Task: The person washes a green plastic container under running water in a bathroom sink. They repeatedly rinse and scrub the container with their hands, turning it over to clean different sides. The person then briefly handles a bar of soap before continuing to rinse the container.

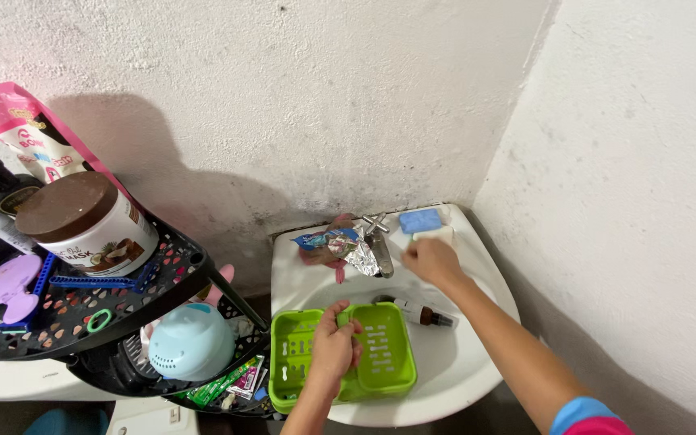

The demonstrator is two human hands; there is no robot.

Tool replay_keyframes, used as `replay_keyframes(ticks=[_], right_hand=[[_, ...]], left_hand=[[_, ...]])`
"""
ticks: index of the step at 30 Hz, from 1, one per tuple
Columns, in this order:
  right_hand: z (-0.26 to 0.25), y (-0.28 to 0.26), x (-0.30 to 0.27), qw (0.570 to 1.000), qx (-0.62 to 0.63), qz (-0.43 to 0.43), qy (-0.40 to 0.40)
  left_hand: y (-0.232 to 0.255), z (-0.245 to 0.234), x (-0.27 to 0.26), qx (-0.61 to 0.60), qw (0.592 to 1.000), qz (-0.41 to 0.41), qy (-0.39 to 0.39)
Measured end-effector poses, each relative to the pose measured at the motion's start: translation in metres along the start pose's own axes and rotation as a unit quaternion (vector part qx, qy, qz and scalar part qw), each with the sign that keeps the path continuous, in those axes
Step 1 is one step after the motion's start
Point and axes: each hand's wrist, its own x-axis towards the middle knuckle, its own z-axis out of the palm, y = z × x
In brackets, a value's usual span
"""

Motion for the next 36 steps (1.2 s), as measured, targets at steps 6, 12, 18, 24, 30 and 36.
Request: replay_keyframes(ticks=[6,12,18,24,30,36], right_hand=[[-0.042,-0.093,0.034,0.986,-0.060,-0.094,0.125],[-0.047,-0.104,0.041,0.993,-0.076,-0.065,0.060],[-0.029,-0.077,0.063,0.981,-0.093,-0.158,0.069],[-0.049,-0.021,0.104,0.996,-0.031,-0.027,-0.076],[-0.047,0.008,0.077,0.963,-0.227,-0.146,-0.013],[-0.041,0.009,0.079,0.964,-0.206,-0.168,-0.023]], left_hand=[[-0.021,0.035,0.040,-0.035,0.998,0.047,0.039],[-0.023,0.058,0.056,-0.043,0.996,0.029,0.071],[-0.017,0.061,0.060,-0.035,0.996,0.022,0.073],[-0.012,0.055,0.056,-0.039,0.997,0.027,0.065],[0.001,0.069,0.038,0.092,0.994,0.049,0.043],[0.020,0.081,0.013,0.273,0.953,0.118,0.052]])
